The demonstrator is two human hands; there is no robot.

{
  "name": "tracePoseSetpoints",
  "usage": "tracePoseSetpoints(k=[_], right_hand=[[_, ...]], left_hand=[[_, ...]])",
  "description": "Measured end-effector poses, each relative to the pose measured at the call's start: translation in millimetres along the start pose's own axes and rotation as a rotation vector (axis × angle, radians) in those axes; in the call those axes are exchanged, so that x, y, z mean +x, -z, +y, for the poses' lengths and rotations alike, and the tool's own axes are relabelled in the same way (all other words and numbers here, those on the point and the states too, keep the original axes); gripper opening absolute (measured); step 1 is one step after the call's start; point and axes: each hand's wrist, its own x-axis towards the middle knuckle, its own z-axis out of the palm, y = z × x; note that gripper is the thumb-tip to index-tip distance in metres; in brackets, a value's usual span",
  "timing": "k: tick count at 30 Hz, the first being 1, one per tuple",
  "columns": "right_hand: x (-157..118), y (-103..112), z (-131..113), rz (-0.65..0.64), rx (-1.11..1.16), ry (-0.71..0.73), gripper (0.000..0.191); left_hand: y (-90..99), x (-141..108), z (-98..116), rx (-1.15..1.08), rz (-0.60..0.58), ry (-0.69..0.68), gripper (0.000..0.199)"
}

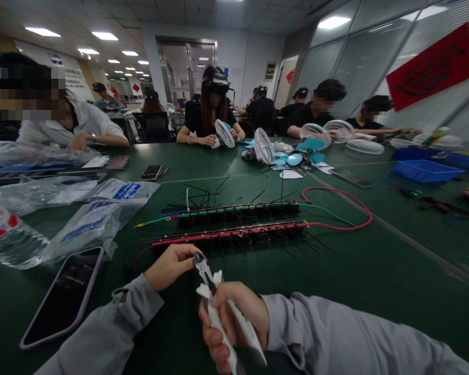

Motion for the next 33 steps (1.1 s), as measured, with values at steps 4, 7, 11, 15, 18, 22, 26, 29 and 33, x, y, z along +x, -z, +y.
tracePoseSetpoints(k=[4,7,11,15,18,22,26,29,33], right_hand=[[3.0,6.7,1.3,-0.026,-0.007,0.015,0.025],[8.7,13.0,3.8,-0.079,-0.031,0.012,0.030],[13.4,13.4,6.4,-0.074,-0.071,0.078,0.048],[11.7,9.7,4.9,-0.082,-0.059,0.087,0.062],[10.5,11.0,3.3,-0.107,-0.044,0.056,0.065],[10.5,14.7,3.1,-0.135,-0.036,0.039,0.068],[9.1,13.2,3.0,-0.133,-0.049,0.017,0.069],[8.2,11.0,2.4,-0.131,-0.050,0.014,0.068],[8.7,11.2,2.1,-0.122,-0.046,0.011,0.068]], left_hand=[[-0.1,0.5,-0.2,0.006,0.004,-0.007,0.027],[0.2,0.7,-0.7,-0.018,-0.003,-0.005,0.026],[0.6,0.9,-1.3,-0.042,-0.002,0.011,0.025],[0.9,1.4,-1.7,-0.043,-0.006,0.007,0.024],[0.8,1.5,-1.5,-0.034,-0.002,-0.006,0.023],[0.4,0.9,-1.4,-0.036,-0.003,0.001,0.022],[0.1,0.7,-1.4,-0.037,0.005,0.002,0.022],[0.0,0.7,-1.2,-0.037,0.007,0.006,0.023],[0.2,0.5,-0.8,-0.025,0.007,0.007,0.022]])
